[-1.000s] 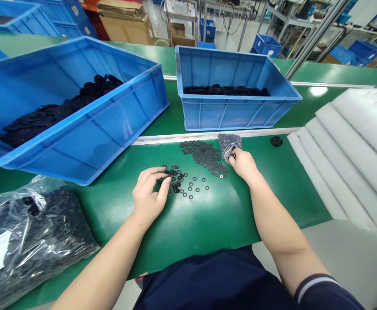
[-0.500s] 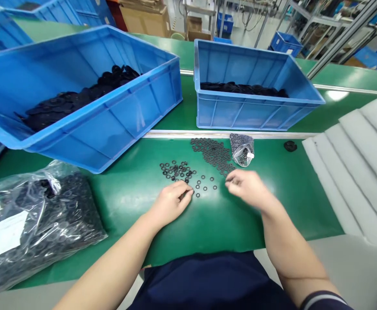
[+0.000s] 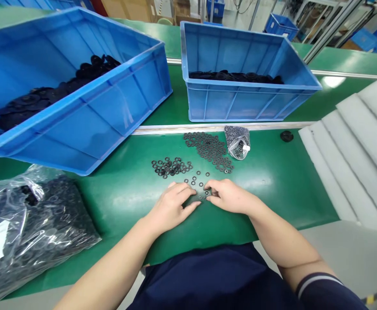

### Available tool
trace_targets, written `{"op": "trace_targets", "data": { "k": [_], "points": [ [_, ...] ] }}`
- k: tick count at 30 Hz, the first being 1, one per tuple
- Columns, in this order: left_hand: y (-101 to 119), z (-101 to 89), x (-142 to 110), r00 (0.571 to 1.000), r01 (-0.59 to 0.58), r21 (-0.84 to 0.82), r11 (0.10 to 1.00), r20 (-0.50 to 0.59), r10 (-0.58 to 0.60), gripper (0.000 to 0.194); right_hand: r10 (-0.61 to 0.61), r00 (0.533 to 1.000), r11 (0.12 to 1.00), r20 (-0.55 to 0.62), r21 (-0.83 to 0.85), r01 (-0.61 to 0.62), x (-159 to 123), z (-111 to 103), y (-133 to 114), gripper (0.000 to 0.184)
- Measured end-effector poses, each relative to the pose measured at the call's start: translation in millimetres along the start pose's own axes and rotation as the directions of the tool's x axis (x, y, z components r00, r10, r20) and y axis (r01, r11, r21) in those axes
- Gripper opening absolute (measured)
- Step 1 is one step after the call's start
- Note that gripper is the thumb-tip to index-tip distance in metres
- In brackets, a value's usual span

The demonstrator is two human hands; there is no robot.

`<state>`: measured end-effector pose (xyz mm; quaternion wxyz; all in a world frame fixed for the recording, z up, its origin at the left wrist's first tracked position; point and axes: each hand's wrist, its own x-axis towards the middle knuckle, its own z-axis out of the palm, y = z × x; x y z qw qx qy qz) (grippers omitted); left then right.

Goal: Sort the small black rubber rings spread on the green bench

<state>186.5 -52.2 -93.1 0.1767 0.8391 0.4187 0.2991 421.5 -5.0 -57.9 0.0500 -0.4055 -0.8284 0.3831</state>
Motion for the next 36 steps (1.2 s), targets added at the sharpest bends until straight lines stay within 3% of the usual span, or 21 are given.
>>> {"op": "trace_targets", "data": {
  "k": [4,11,24,31,36],
  "points": [
    [0.5,7.6,0.4,0.999,-0.028,0.047,0.998,0.048,0.026,0.018,-0.011,0.999,1.000,-0.032,0.019,0.012,-0.9,-7.5,8.3,0.025],
    [0.4,17.4,0.7,0.997,-0.079,0.128,0.989,0.028,0.076,0.017,0.009,0.999,0.997,-0.049,-0.078,-0.013,2.5,-2.3,6.8,0.019],
    [6.1,18.7,1.5,0.994,-0.109,0.203,0.973,0.052,0.100,0.017,0.055,0.998,0.978,-0.012,-0.202,-0.057,2.8,-2.7,3.1,0.012],
    [1.4,14.4,-0.5,0.996,0.020,0.159,0.987,0.084,-0.034,0.018,0.096,0.995,0.949,0.010,-0.302,-0.088,0.8,-9.0,-1.1,0.010],
    [-2.3,11.4,-1.3,0.995,0.058,0.124,0.991,0.068,-0.067,0.017,0.098,0.994,0.933,0.049,-0.352,-0.074,0.0,-10.5,-3.8,0.011]
  ]
}}
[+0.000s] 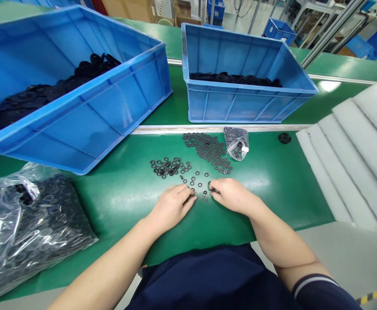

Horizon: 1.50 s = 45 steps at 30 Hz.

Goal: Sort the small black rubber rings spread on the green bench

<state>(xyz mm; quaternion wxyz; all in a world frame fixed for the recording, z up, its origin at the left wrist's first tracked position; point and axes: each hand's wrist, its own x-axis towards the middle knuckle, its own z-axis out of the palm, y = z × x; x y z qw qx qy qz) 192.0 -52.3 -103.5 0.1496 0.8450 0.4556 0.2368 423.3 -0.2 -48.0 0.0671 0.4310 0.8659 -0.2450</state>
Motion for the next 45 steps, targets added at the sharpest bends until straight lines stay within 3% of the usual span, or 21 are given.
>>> {"op": "trace_targets", "data": {
  "k": [9,14,19,37,45],
  "points": [
    [1.1,-4.0,0.4,0.999,-0.019,-0.039,0.999,0.048,0.021,0.011,0.107,0.994,0.982,0.032,-0.160,-0.100,-1.5,-4.6,-6.3,0.022],
    [0.3,-5.2,0.5,1.000,0.002,-0.114,0.993,0.031,0.002,0.006,0.113,0.994,0.987,0.002,-0.112,-0.113,-1.9,-6.9,1.2,0.021],
    [-7.5,-7.2,0.9,0.996,0.039,-0.202,0.979,-0.066,-0.053,0.008,0.092,0.995,0.995,-0.037,-0.037,-0.093,-3.2,-7.0,6.4,0.014],
    [-9.6,0.1,6.7,0.995,0.069,-0.142,0.987,-0.057,-0.078,0.012,0.139,0.990,0.966,0.027,-0.222,-0.130,1.4,-4.8,-10.3,0.022],
    [-9.8,3.8,6.7,0.994,0.071,-0.123,0.990,-0.071,-0.080,0.016,0.137,0.990,0.969,-0.017,-0.207,-0.138,2.0,-2.6,-11.7,0.021]
  ]
}}
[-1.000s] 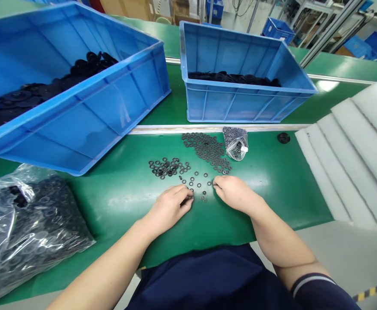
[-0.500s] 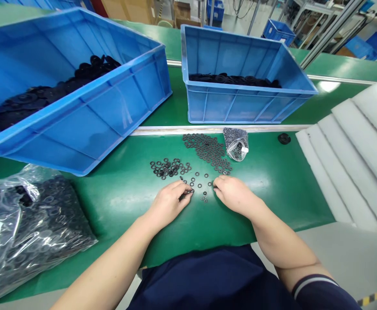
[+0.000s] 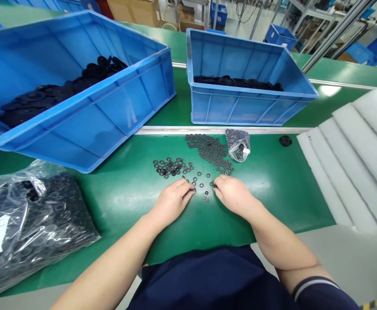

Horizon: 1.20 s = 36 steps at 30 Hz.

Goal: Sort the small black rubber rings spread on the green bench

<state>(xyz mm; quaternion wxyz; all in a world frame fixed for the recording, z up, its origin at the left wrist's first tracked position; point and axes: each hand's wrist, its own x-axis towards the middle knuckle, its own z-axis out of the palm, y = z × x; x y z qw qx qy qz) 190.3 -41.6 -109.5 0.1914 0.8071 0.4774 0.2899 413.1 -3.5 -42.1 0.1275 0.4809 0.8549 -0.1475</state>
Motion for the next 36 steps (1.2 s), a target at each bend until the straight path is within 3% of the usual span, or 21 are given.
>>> {"op": "trace_targets", "data": {
  "k": [6,10,15,19,22,26,31,36],
  "points": [
    [-0.2,0.5,-4.4,0.999,-0.043,0.121,0.992,-0.015,0.045,0.028,0.022,0.999,1.000,0.023,0.021,-0.023,1.5,-0.6,2.4,0.022],
    [12.0,-4.5,-4.8,0.999,-0.034,0.249,0.968,0.049,0.022,0.035,-0.022,0.998,0.989,-0.062,0.141,0.031,4.1,6.7,10.7,0.019],
    [22.6,-7.7,-4.9,0.990,-0.139,0.372,0.918,0.021,0.142,0.028,-0.033,0.991,0.980,-0.129,0.192,0.058,8.7,12.1,11.5,0.019],
    [22.3,-3.1,-5.9,0.979,-0.178,0.272,0.946,-0.052,0.199,0.019,-0.034,0.993,0.984,-0.114,0.170,0.053,10.3,12.3,9.0,0.019],
    [24.2,3.4,-5.9,0.975,-0.217,0.173,0.961,-0.019,0.223,0.018,-0.052,0.992,0.986,-0.117,0.150,0.069,11.3,12.9,9.5,0.022],
    [28.5,11.1,-4.6,0.966,-0.259,0.218,0.941,0.049,0.254,0.025,-0.057,0.991,0.988,-0.123,0.134,0.074,11.3,13.4,10.6,0.023],
    [28.9,12.1,-4.5,0.959,-0.281,0.246,0.928,0.046,0.279,0.028,-0.088,0.975,0.978,-0.203,0.171,0.123,2.4,11.0,6.8,0.026],
    [23.5,7.1,-5.3,0.972,-0.235,0.193,0.953,0.024,0.235,0.024,-0.200,0.971,0.963,-0.130,0.158,0.219,-0.1,15.1,2.2,0.024]
  ]
}}
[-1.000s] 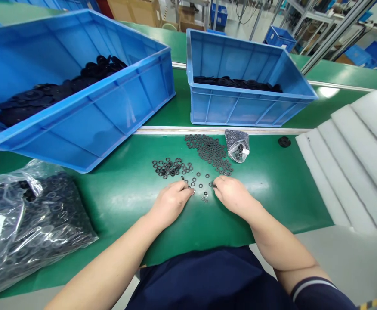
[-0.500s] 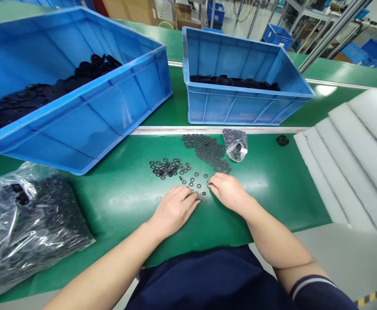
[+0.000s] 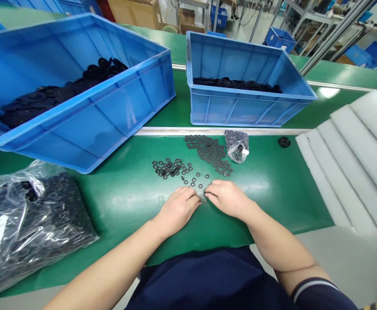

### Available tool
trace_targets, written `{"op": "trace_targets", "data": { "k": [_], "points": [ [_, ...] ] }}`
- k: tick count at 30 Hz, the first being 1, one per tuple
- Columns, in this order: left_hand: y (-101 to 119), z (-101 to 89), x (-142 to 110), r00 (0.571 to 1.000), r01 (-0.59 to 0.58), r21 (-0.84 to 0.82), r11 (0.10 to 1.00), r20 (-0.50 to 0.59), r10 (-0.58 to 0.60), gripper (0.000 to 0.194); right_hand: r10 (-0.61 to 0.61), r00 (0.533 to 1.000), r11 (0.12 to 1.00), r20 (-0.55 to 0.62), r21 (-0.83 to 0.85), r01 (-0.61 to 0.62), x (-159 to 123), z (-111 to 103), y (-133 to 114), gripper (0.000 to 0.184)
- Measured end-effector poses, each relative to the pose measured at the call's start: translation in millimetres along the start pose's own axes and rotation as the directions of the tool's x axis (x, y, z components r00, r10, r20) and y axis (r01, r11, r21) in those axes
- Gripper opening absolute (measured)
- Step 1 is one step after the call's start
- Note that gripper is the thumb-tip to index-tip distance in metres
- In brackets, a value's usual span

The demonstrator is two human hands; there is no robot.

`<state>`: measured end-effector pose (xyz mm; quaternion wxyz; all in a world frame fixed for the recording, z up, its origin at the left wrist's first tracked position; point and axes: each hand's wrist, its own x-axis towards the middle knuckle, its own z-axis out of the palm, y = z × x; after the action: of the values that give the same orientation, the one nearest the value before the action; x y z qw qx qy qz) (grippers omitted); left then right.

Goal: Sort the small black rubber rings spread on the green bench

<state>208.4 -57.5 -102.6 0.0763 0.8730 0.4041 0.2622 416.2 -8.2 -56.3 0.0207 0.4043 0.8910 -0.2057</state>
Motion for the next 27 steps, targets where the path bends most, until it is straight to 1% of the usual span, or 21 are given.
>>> {"op": "trace_targets", "data": {
  "k": [4,9,12,15,16,18,21,27],
  "points": [
    [-4.7,-1.1,-2.5,0.998,0.061,-0.063,0.996,0.013,-0.061,0.017,-0.015,0.999,1.000,0.031,0.001,0.015,4.1,5.0,0.5,0.022],
    [-9.4,-6.8,-4.8,0.989,0.119,-0.133,0.984,0.104,-0.105,0.013,-0.001,1.000,0.999,-0.001,0.035,0.001,4.2,4.9,-2.9,0.019],
    [-13.2,-12.9,-5.0,0.981,0.134,-0.174,0.976,0.163,-0.106,0.012,-0.002,0.998,1.000,-0.068,0.008,0.002,6.0,7.3,-5.2,0.022],
    [-14.6,-16.8,-4.3,0.971,0.160,-0.199,0.967,0.206,-0.119,0.012,0.002,0.985,0.998,-0.175,-0.063,-0.014,12.7,13.5,-5.7,0.025],
    [-14.3,-17.3,-3.9,0.968,0.168,-0.198,0.966,0.217,-0.123,0.011,0.000,0.981,0.996,-0.191,-0.092,-0.018,15.5,15.7,-5.6,0.026],
    [-12.8,-17.8,-3.1,0.964,0.174,-0.197,0.965,0.233,-0.126,0.010,-0.015,0.983,0.990,-0.181,-0.141,-0.011,20.4,18.7,-5.5,0.028],
    [-10.7,-18.7,-2.5,0.962,0.178,-0.203,0.963,0.242,-0.127,0.010,-0.015,0.993,0.984,-0.120,-0.176,-0.006,22.3,18.4,-7.5,0.032],
    [-10.6,-25.5,-2.6,0.938,0.218,-0.210,0.953,0.316,-0.144,0.008,0.054,0.998,0.968,-0.034,-0.242,-0.061,9.1,16.4,-24.7,0.033]
  ]
}}
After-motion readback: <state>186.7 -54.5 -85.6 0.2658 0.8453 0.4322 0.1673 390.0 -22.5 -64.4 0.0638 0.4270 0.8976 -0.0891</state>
